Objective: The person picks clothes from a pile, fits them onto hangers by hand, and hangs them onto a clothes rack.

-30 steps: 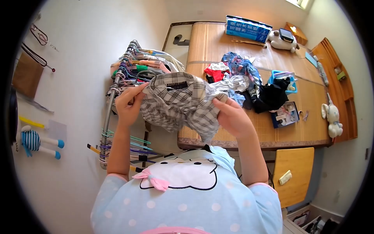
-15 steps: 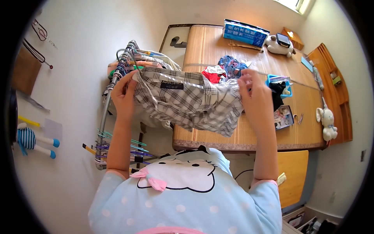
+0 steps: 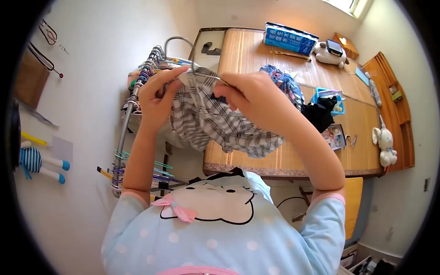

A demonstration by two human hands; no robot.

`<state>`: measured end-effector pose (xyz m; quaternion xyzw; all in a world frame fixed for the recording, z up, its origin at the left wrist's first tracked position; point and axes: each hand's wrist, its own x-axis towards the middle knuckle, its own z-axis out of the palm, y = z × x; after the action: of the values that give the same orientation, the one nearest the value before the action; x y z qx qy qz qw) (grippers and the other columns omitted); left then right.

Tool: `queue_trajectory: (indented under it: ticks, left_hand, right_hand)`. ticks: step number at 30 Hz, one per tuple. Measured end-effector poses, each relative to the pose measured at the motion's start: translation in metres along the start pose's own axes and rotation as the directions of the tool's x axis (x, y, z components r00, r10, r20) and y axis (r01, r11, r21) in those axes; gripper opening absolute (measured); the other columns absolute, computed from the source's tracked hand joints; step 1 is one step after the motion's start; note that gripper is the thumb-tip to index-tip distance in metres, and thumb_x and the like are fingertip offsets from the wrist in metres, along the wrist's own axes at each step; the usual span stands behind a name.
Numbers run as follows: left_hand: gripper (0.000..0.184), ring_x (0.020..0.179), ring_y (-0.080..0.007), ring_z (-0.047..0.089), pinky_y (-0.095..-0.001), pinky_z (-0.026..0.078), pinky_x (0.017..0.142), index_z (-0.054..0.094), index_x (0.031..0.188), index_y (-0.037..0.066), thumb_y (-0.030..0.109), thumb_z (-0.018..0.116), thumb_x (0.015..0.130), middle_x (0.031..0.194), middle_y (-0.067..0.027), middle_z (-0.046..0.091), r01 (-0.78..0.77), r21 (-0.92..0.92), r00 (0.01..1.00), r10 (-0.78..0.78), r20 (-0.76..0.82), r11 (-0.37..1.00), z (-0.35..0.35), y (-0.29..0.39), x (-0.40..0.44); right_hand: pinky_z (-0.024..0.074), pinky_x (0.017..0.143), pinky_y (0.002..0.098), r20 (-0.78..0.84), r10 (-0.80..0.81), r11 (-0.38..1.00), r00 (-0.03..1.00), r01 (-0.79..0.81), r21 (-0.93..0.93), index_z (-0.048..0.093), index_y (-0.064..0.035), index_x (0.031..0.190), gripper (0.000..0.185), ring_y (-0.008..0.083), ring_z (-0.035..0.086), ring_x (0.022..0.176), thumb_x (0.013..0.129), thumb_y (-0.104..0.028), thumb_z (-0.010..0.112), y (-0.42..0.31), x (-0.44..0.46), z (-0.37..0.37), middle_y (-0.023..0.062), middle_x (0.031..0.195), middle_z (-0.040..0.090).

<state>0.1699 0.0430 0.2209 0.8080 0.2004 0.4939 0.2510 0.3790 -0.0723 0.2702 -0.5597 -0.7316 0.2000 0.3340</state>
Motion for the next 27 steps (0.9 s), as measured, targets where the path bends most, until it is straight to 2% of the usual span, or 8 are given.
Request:
queue_trajectory:
  ticks: [1,3,6,14,16,20,24,27]
  left_hand:
    - [0.029,0.057,-0.0059,0.039,-0.0217,0.031,0.055,0.071,0.109,0.009,-0.001,0.067,0.082,0.076,0.0032,0.055,-0.001,-0.002,1.0,0.001,-0.001,1.0,0.002,-0.003,0.002]
    - [0.027,0.067,-0.0149,0.052,-0.0278,0.038,0.066,0.071,0.107,0.011,0.002,0.067,0.081,0.075,-0.0023,0.06,-0.303,0.304,0.932,0.348,-0.103,0.903,0.008,-0.014,0.006]
    - [0.022,0.084,-0.0203,0.06,-0.0303,0.047,0.078,0.071,0.101,0.006,0.0,0.068,0.081,0.09,-0.0073,0.067,-0.101,0.199,0.983,0.128,-0.131,0.975,0.016,-0.027,-0.004]
    - [0.02,0.085,-0.0243,0.06,-0.0355,0.042,0.08,0.067,0.098,0.007,0.014,0.072,0.08,0.087,-0.0067,0.066,-0.146,0.251,0.989,0.149,0.004,0.957,0.002,-0.063,0.007]
    - [0.028,0.087,-0.0263,0.06,-0.0363,0.042,0.08,0.065,0.097,0.006,0.022,0.076,0.077,0.092,-0.0078,0.065,-0.243,0.336,0.876,0.355,-0.327,0.91,0.025,-0.042,0.007]
    - [0.031,0.091,-0.0266,0.059,-0.0384,0.044,0.08,0.065,0.097,0.007,0.025,0.077,0.075,0.094,-0.0081,0.064,-0.2,-0.047,0.979,0.202,0.038,0.979,0.095,0.021,-0.018]
    - [0.028,0.086,-0.0257,0.061,-0.0368,0.048,0.074,0.066,0.095,0.006,0.023,0.077,0.076,0.093,-0.0089,0.065,-0.274,-0.149,0.947,0.294,0.128,0.95,0.132,0.017,-0.025]
    - [0.029,0.079,-0.0202,0.064,-0.0286,0.05,0.07,0.066,0.097,0.001,0.015,0.078,0.074,0.089,-0.0102,0.067,0.012,-0.374,0.989,0.044,0.141,0.927,0.116,0.025,-0.022]
  right_hand:
    - [0.0435,0.054,0.0277,-0.087,0.036,0.997,0.996,-0.029,0.077,0.064,0.0004,0.086,0.014,0.0132,0.057,0.058,0.091,-0.01,0.054,0.0,0.002,0.002,0.0065,0.061,0.056]
    - [0.041,0.052,0.0255,-0.09,0.108,0.979,0.99,-0.091,0.182,0.064,0.0,0.087,0.015,0.01,0.052,0.056,0.092,-0.011,0.055,0.006,0.006,-0.006,0.0033,0.061,0.054]
    - [0.0348,0.05,0.0202,-0.099,0.169,0.926,0.981,-0.123,0.356,0.065,-0.0016,0.087,0.019,0.0041,0.041,0.055,0.095,-0.015,0.054,0.015,0.009,-0.014,-0.0031,0.061,0.05]
    - [0.0476,0.067,0.0204,-0.041,0.2,0.958,0.979,-0.187,0.218,0.062,-0.0006,0.087,0.018,0.0086,0.062,0.073,0.095,-0.011,0.05,0.023,-0.002,-0.045,0.0026,0.07,0.062]
    - [0.0489,0.07,0.0237,-0.071,0.068,0.989,0.995,-0.058,0.139,0.062,0.0004,0.088,0.016,0.0114,0.063,0.075,0.093,-0.01,0.051,0.025,0.0,-0.042,0.0041,0.071,0.063]
    - [0.0482,0.073,0.024,-0.104,0.08,0.985,0.991,-0.062,0.162,0.062,0.0014,0.091,0.014,0.012,0.063,0.076,0.092,-0.009,0.053,0.014,0.007,-0.036,0.0051,0.075,0.065]
    - [0.0485,0.07,0.0247,-0.047,0.132,0.977,0.99,-0.122,0.175,0.062,0.0027,0.093,0.015,0.0108,0.061,0.071,0.093,-0.01,0.053,0.016,0.012,-0.047,0.0052,0.075,0.064]
    - [0.0486,0.068,0.0272,-0.064,0.126,0.991,0.99,-0.123,0.05,0.064,0.0001,0.092,0.014,0.0139,0.061,0.069,0.091,-0.011,0.055,0.018,0.004,-0.05,0.0066,0.075,0.065]
